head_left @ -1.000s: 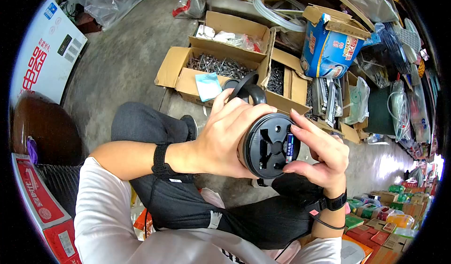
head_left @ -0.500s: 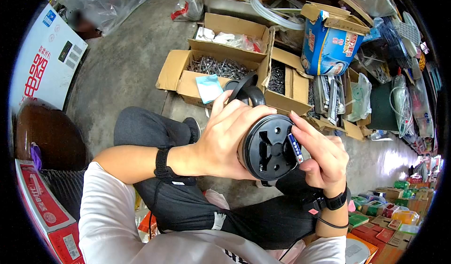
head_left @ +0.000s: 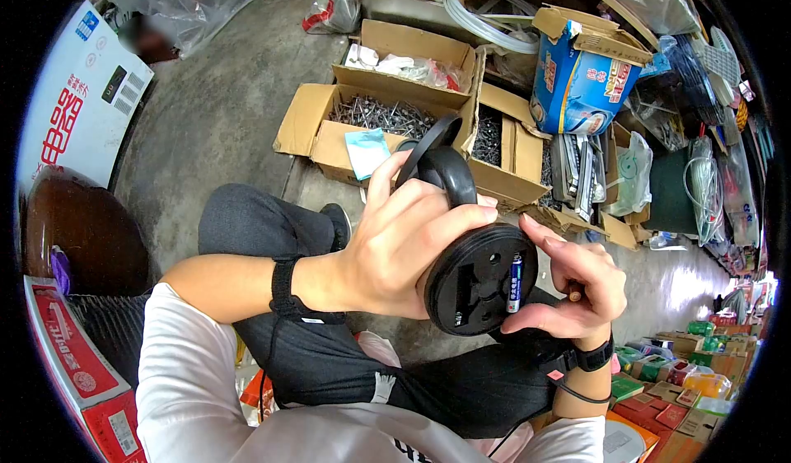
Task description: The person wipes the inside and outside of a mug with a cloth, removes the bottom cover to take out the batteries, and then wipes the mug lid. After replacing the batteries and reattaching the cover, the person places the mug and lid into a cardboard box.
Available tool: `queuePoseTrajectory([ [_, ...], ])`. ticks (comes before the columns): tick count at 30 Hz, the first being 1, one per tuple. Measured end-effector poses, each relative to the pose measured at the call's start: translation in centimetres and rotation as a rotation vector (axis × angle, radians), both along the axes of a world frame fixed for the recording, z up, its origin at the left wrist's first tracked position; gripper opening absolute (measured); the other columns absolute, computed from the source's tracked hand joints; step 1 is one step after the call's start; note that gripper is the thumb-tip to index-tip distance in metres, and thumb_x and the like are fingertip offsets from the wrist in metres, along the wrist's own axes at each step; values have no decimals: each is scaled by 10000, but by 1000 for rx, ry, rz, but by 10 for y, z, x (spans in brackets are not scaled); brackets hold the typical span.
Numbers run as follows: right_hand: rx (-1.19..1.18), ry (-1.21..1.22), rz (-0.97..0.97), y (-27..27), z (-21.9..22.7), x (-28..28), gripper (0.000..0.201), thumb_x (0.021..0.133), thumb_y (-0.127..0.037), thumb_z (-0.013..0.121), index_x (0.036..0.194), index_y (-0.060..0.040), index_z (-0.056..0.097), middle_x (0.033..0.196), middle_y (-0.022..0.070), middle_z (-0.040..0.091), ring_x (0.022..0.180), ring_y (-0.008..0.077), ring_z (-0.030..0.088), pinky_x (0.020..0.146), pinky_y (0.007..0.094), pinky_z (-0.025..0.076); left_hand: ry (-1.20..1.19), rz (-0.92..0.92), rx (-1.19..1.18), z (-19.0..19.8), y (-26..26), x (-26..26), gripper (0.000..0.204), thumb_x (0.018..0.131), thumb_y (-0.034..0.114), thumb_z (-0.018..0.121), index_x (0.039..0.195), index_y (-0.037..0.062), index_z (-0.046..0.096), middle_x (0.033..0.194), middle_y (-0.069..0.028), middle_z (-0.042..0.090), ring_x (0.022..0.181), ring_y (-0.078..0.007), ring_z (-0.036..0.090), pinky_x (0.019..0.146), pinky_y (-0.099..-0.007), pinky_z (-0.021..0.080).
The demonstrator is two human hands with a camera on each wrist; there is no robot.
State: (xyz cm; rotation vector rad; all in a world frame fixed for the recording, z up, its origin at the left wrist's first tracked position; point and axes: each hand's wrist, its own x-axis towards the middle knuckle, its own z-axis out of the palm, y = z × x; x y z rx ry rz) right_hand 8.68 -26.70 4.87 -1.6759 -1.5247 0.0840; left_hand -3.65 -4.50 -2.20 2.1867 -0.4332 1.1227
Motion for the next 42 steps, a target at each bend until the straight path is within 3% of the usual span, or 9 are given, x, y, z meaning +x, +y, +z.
queuePoseTrajectory([
  [12,57,-130,104,3,3,6,491,621,-333,941,1015,-87,784,1234,280,696,571,154,677,501,215,483,-2,0,-9,-2,-1,0,753,674,228,857,1333,13,565,1178,-111,696,943,-306,650,1048,-618,342],
  [24,92,-150,135,2,-1,6,398,643,-274,938,984,-111,815,1219,280,701,518,127,614,470,198,449,18,-23,-14,0,-2,-1,777,649,227,874,1332,20,568,1158,-108,696,940,-300,645,1034,-587,355],
  [26,52,-61,86,3,-2,8,462,641,-240,944,1046,-72,799,1233,260,705,515,102,589,483,186,438,64,-21,-44,2,-2,-2,817,619,240,897,1333,23,565,1153,-102,693,938,-298,644,1036,-573,356],
  [29,-136,333,-12,-1,6,2,770,643,-86,924,1345,38,634,1354,153,681,499,-10,361,462,185,289,144,-15,-100,4,-2,-5,904,557,264,942,1339,27,555,1154,-90,687,937,-294,640,1040,-548,356],
  [32,-147,756,-4,-5,2,5,807,687,-7,846,1436,46,552,1371,115,680,502,-22,326,460,196,222,168,-24,-144,6,-5,-3,1007,485,288,984,1349,21,540,1169,-79,674,948,-289,634,1044,-512,356],
  [35,-213,776,19,-7,1,6,796,712,-16,833,1449,50,537,1345,85,693,502,-20,321,465,198,220,173,-32,-135,4,-4,-3,1026,478,303,989,1353,16,535,1176,-84,670,953,-290,630,1028,-505,363],
  [38,-272,700,-84,-1,4,1,768,731,10,845,1446,23,562,818,-55,638,523,-18,288,490,199,203,178,-45,-161,2,-5,-2,1040,476,318,992,1358,15,531,1177,-91,666,946,-293,624,1009,-499,368],
  [41,-306,738,-136,1,3,0,734,744,63,845,1430,-8,594,667,-120,466,548,-27,276,507,190,196,203,-58,-152,1,-4,-1,1049,476,329,992,1361,12,529,1169,-101,659,940,-299,616,1004,-501,363],
  [42,-309,759,-138,1,1,0,725,746,70,842,1424,-9,599,710,-110,538,553,-34,289,504,184,208,201,-51,-141,1,-5,-1,1039,482,326,990,1360,12,531,1158,-103,660,936,-301,615,1007,-503,360],
])
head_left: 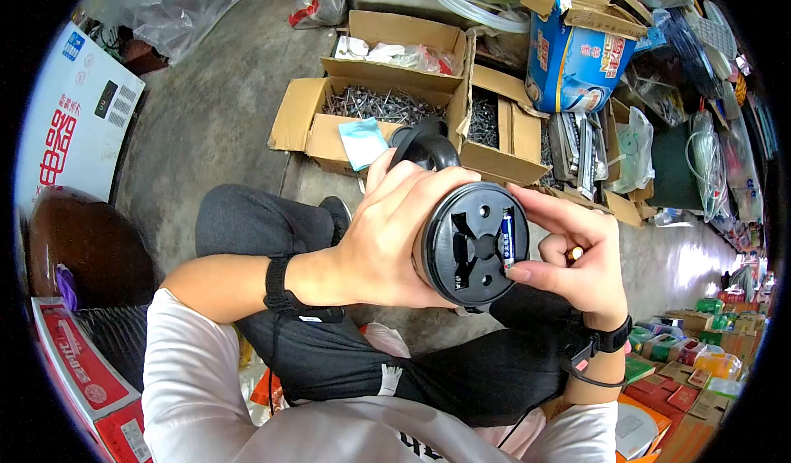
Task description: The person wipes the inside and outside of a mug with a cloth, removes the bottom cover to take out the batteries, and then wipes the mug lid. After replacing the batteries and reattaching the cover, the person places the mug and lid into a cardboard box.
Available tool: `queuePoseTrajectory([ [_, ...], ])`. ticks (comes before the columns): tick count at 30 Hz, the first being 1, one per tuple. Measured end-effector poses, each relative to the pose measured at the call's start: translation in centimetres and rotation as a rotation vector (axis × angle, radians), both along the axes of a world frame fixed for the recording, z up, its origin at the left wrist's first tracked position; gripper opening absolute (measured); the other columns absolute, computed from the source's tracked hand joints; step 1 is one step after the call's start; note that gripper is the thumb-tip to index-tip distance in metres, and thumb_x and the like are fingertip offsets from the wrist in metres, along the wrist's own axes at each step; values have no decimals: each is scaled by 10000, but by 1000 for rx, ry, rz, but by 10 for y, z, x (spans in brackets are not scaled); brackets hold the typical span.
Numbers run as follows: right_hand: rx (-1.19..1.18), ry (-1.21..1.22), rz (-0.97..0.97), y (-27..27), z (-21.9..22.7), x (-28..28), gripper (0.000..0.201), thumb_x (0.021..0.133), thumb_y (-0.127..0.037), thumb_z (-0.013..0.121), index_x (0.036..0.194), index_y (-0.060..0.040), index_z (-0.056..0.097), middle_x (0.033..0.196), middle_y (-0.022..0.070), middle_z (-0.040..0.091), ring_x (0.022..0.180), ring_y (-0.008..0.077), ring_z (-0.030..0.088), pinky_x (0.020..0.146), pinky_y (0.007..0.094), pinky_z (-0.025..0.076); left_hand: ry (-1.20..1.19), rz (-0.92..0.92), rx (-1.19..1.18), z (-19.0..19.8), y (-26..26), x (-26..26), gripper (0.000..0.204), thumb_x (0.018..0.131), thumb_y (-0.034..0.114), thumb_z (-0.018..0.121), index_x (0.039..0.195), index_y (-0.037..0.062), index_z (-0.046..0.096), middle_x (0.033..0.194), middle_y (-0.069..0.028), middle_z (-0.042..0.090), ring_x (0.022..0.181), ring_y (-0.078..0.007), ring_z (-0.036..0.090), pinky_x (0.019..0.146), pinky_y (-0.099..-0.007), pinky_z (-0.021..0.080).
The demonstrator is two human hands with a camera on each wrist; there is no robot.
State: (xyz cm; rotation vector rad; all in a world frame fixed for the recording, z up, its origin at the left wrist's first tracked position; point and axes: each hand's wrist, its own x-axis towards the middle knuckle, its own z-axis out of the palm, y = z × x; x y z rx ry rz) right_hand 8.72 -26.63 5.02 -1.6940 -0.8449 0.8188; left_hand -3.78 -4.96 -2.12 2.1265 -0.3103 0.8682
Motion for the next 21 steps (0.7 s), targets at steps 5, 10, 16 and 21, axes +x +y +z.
queuePoseTrajectory([
  [5,12,322,-133,9,4,-6,693,758,108,815,1406,-5,597,1190,47,714,584,-64,383,489,155,300,-1,62,163,5,5,-1,942,549,277,975,1329,-25,542,1202,-149,706,947,-310,666,946,-477,444],
  [10,156,565,-181,7,1,-1,519,905,-25,679,1403,33,546,1348,154,668,552,-25,412,479,162,330,-1,50,82,12,1,2,895,560,256,965,1303,-32,558,1184,-157,716,966,-309,671,936,-438,462],
  [16,323,731,-313,-5,-24,20,432,898,-33,567,1324,36,533,1262,146,646,638,78,423,636,230,387,73,22,98,13,3,0,969,528,261,978,1330,-53,533,1189,-155,710,1030,-317,660,979,-448,455],
  [21,127,208,-211,3,-21,11,451,896,106,522,1332,-10,525,1292,83,613,922,90,497,905,258,433,81,6,111,14,6,0,1006,511,279,984,1340,-60,526,1210,-164,701,1047,-329,652,994,-450,447],
])
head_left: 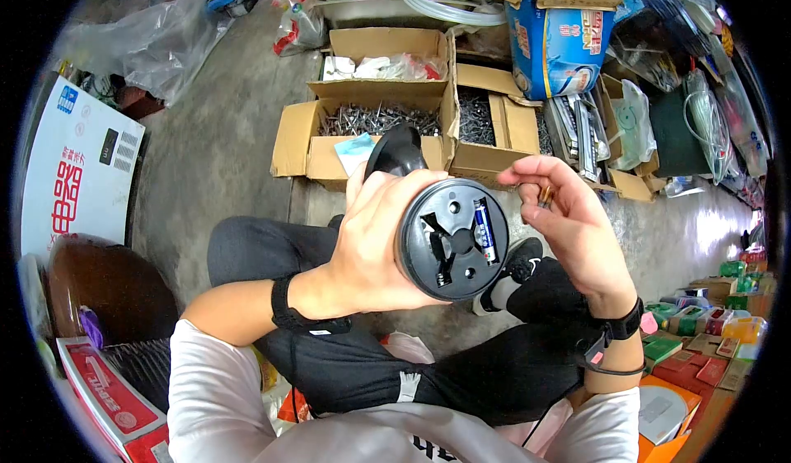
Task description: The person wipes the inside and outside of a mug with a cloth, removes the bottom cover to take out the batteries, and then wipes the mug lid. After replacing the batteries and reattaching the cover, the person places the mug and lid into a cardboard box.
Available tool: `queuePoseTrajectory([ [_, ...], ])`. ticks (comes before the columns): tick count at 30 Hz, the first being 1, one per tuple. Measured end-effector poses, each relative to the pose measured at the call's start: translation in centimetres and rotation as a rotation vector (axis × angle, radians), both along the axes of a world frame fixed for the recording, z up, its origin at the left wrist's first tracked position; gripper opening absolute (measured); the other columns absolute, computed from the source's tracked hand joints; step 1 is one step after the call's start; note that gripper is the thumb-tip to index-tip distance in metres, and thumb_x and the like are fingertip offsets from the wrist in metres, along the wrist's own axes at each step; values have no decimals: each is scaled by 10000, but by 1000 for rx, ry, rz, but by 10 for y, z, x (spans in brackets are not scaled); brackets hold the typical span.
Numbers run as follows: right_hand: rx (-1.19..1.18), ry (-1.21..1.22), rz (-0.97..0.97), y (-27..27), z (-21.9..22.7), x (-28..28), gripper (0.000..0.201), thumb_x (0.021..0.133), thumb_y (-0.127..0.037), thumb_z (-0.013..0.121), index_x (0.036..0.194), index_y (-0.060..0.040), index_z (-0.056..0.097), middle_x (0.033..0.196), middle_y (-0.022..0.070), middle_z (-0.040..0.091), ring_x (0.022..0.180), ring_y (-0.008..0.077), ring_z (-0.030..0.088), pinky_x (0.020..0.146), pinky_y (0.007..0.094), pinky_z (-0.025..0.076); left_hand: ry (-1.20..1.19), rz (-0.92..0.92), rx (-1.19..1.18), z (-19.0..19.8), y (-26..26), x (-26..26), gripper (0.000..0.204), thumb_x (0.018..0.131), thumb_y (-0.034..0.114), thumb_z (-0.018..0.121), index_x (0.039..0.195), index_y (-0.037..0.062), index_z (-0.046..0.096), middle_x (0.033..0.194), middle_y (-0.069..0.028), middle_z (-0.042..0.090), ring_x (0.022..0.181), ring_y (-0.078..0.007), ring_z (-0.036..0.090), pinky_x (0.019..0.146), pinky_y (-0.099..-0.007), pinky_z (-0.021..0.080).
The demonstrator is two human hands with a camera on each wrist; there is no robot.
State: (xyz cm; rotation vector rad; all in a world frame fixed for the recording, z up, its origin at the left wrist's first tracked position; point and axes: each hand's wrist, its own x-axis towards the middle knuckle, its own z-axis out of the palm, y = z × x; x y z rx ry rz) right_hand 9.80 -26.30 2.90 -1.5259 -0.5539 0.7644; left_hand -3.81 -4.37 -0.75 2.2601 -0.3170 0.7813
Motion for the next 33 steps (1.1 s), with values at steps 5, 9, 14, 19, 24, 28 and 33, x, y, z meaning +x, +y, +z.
queuePoseTrajectory([
  [5,150,-104,98,4,-2,-7,501,956,163,428,1422,-21,428,1425,122,584,985,113,540,928,261,452,16,-6,27,1,-1,0,1035,501,308,996,1344,-62,525,1214,-165,699,1052,-330,651,996,-449,446],
  [9,254,-30,65,8,-6,-9,620,962,141,500,1535,-11,319,1529,165,491,1198,216,626,1007,336,501,4,-12,33,-1,-1,0,1048,499,329,1002,1344,-62,522,1212,-163,700,1054,-328,651,993,-451,447],
  [14,457,-252,8,12,-9,-9,801,865,231,569,1554,-27,255,1670,217,210,1383,407,511,1103,425,506,17,-3,33,0,-3,0,1042,501,319,1002,1347,-50,519,1199,-152,706,1046,-326,653,964,-443,453],
  [19,492,-698,168,9,-9,-11,800,837,212,651,1506,-67,314,1636,353,144,1337,449,536,1046,457,552,-16,14,-6,-10,-10,4,948,520,323,974,1312,-6,569,1119,-90,689,878,-273,621,959,-449,387],
  [24,429,-831,222,4,5,-15,728,842,136,724,1423,-85,346,1596,425,133,1291,452,575,1032,447,563,-32,3,-1,-21,-16,6,961,524,355,975,1319,4,566,1105,-96,676,887,-291,622,956,-488,372],
  [28,511,-655,204,5,7,-26,675,834,105,751,1360,-82,371,1593,425,141,1305,445,563,1036,438,567,26,-1,34,-15,-22,8,841,556,292,959,1275,37,606,1117,-101,693,951,-317,658,916,-485,438],
  [33,569,-492,173,14,-8,-36,571,828,114,761,1258,-36,415,1584,410,207,1329,437,542,1041,426,568,149,-70,5,-12,-27,9,801,571,299,913,1276,49,627,1197,-150,665,1133,-351,635,992,-502,425],
])
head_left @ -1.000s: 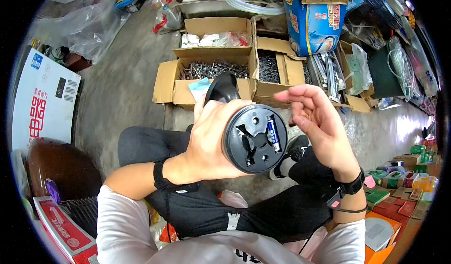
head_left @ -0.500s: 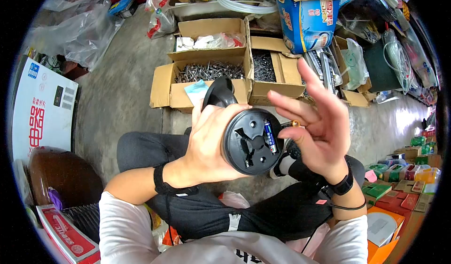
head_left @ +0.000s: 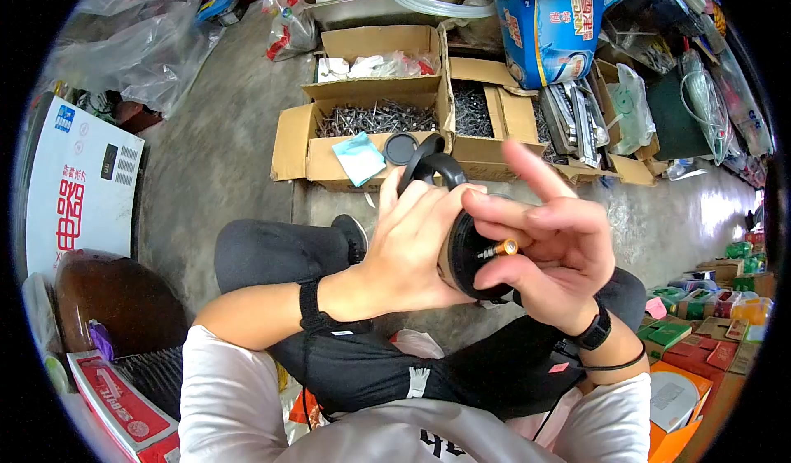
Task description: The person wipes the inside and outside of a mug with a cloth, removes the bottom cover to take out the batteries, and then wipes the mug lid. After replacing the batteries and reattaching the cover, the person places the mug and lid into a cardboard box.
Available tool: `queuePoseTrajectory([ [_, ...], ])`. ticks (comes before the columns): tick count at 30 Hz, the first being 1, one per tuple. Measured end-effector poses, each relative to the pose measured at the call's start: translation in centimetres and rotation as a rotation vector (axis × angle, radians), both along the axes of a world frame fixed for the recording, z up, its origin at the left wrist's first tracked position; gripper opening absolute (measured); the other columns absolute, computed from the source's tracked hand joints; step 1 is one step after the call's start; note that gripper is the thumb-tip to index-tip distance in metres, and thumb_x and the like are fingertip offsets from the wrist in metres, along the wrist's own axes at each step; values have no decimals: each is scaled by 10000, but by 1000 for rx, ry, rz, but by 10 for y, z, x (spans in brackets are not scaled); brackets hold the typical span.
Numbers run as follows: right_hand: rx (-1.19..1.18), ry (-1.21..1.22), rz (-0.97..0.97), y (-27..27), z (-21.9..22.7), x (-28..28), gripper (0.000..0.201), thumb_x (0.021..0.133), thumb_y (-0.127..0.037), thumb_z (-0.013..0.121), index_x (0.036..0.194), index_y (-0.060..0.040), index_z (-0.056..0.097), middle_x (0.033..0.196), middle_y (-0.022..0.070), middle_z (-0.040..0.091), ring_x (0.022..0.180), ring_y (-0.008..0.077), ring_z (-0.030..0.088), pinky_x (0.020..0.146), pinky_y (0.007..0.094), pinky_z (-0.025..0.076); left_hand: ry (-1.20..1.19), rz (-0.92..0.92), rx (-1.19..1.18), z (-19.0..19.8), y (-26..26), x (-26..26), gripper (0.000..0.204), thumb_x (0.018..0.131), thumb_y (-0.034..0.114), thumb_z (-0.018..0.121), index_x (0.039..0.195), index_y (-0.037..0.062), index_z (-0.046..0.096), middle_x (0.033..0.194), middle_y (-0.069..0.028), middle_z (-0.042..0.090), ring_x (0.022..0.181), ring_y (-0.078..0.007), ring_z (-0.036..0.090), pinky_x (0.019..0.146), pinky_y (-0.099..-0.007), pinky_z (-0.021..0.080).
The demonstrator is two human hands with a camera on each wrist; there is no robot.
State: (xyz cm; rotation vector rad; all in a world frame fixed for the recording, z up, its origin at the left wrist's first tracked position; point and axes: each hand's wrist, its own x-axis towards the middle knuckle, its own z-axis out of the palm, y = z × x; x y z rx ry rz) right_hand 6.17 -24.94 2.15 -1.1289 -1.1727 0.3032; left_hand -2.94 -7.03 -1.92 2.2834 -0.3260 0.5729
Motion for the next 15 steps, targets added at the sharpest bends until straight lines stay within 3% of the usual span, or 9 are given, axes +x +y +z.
queuePoseTrajectory([
  [3,9,58,-58,6,-6,-3,439,832,131,753,1136,13,460,1551,396,304,1334,437,537,1035,428,574,-22,29,29,-9,-4,4,770,572,297,911,1244,45,632,1176,-151,665,1114,-351,639,978,-506,429],
  [4,-15,45,-63,6,-6,-2,421,833,130,753,1118,18,464,1543,394,321,1333,437,538,1037,432,573,-69,51,45,-16,-6,5,940,501,408,943,1275,19,580,1100,-107,645,1016,-329,597,1058,-589,317],
  [5,-38,33,-69,5,-7,-1,404,834,130,752,1101,23,469,1535,393,338,1332,437,539,1039,435,572,-70,39,45,-18,-6,4,926,502,402,943,1265,18,586,1097,-107,645,1013,-329,597,1057,-589,318],
  [6,-23,82,-57,6,-8,-2,372,819,121,770,1082,48,516,1475,385,438,1323,434,555,1053,442,554,-72,26,44,-19,-5,4,912,503,396,942,1254,17,591,1094,-106,645,1010,-329,596,1055,-590,319],
  [9,-164,-153,-99,4,-5,4,394,789,123,790,1104,62,563,1417,370,515,1318,433,565,1071,441,528,-90,6,45,-20,-4,4,886,496,378,945,1228,13,606,1088,-108,640,1005,-328,597,1047,-588,321],
  [13,-274,-367,-97,2,3,8,556,810,-44,806,1313,-1,571,1491,222,534,1337,361,578,1097,443,483,-93,-2,29,-18,0,3,937,482,393,954,1254,6,591,1115,-124,634,1033,-332,598,1044,-589,320],
  [14,-344,-584,-23,4,7,18,786,775,-204,845,1445,-12,480,1558,193,466,1458,376,429,1194,539,344,-99,6,33,-21,1,4,949,481,398,954,1260,-1,586,1119,-127,634,1040,-336,597,1043,-592,320],
  [15,-412,-572,-5,3,11,17,863,750,-260,865,1471,-16,458,1568,207,449,1477,388,393,1211,560,271,-104,14,38,-22,2,4,961,480,403,954,1265,-7,582,1124,-131,633,1047,-340,596,1043,-596,320],
])
